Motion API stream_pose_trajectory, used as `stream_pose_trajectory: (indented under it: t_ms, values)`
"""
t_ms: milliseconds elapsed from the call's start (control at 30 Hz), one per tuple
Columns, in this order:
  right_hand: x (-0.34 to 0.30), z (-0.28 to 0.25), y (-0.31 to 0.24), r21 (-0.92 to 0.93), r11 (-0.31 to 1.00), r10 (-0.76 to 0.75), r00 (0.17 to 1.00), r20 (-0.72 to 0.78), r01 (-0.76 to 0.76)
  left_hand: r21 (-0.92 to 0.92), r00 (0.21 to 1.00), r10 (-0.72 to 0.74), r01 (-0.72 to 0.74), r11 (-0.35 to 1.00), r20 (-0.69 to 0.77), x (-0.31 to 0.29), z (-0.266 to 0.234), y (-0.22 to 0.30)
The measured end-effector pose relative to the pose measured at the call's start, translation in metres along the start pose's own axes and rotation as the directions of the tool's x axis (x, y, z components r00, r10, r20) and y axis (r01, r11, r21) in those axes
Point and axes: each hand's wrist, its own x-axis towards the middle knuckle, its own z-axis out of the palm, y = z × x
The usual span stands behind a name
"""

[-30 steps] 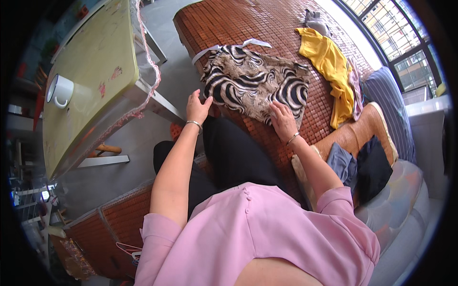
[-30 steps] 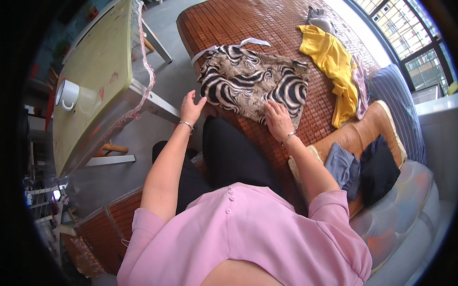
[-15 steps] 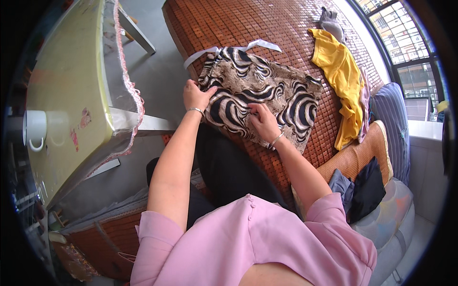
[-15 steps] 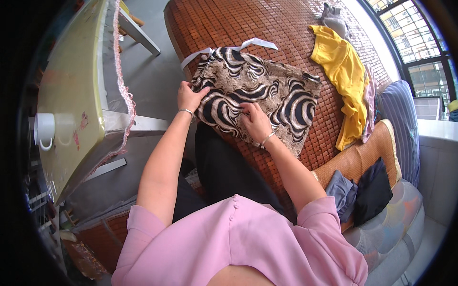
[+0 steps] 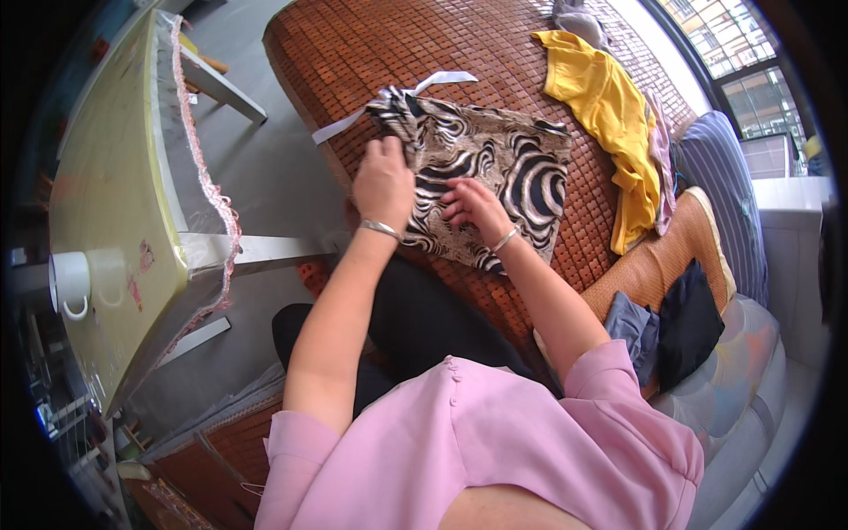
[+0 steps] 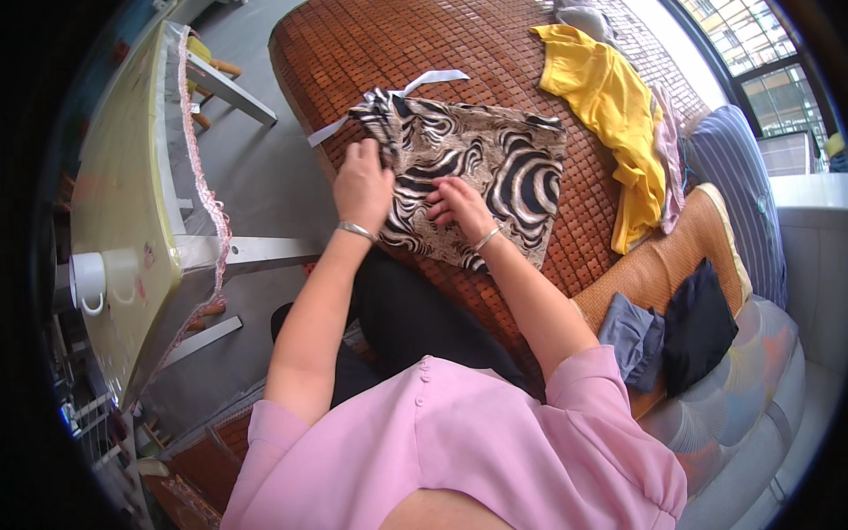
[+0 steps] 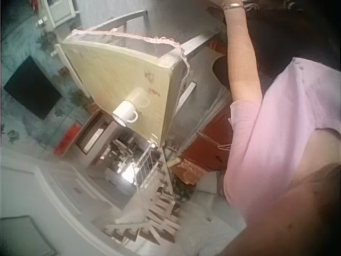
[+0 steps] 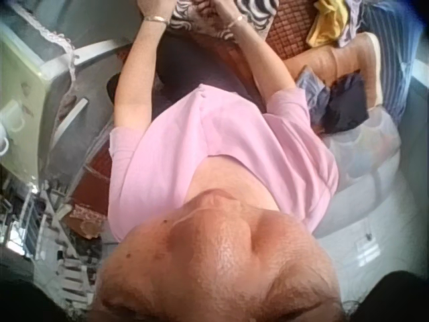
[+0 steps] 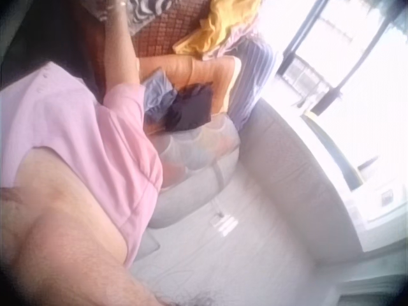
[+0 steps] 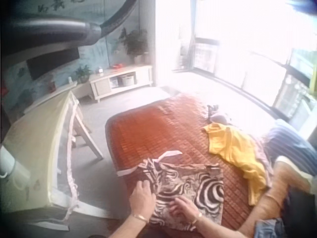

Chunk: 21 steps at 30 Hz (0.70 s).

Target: The person folds a patterned garment and a pink garment by hand on a mat.

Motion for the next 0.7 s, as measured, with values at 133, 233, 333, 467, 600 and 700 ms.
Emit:
stream_pose_trajectory:
  t_ms: [133, 233, 333, 467, 600, 700]
  values:
    - [-0.004, -0.019, -0.015, 0.300, 0.951, -0.010, 0.980, -0.197, 0.070, 0.170, 0.956, 0.203, -0.241, 0.955, 0.213, -0.034, 0.012, 0.060]
    - [-0.001, -0.043, -0.019, 0.393, 0.919, 0.122, 0.932, -0.342, 0.024, 0.031, 0.916, 0.222, -0.246, 0.969, 0.333, -0.056, 0.041, 0.056]
    - [-0.007, -0.044, -0.029, 0.298, 0.955, 0.092, 0.942, -0.322, 0.009, -0.052, 0.924, 0.280, -0.276, 0.960, 0.259, -0.073, 0.037, 0.043]
    - [0.011, -0.052, -0.037, -0.181, 0.978, -0.172, 0.880, -0.443, 0.100, -0.045, 0.932, 0.353, -0.351, 0.935, 0.076, -0.089, 0.023, 0.026]
    - [0.022, -0.039, -0.066, -0.859, 0.506, -0.630, 0.712, -0.310, 0.074, -0.019, 0.945, 0.296, -0.296, 0.955, 0.137, -0.104, 0.016, 0.016]
    - [0.035, -0.029, -0.084, -0.965, 0.243, -0.671, 0.736, -0.090, 0.104, -0.040, 0.936, 0.334, -0.332, 0.942, 0.107, -0.112, 0.025, 0.015]
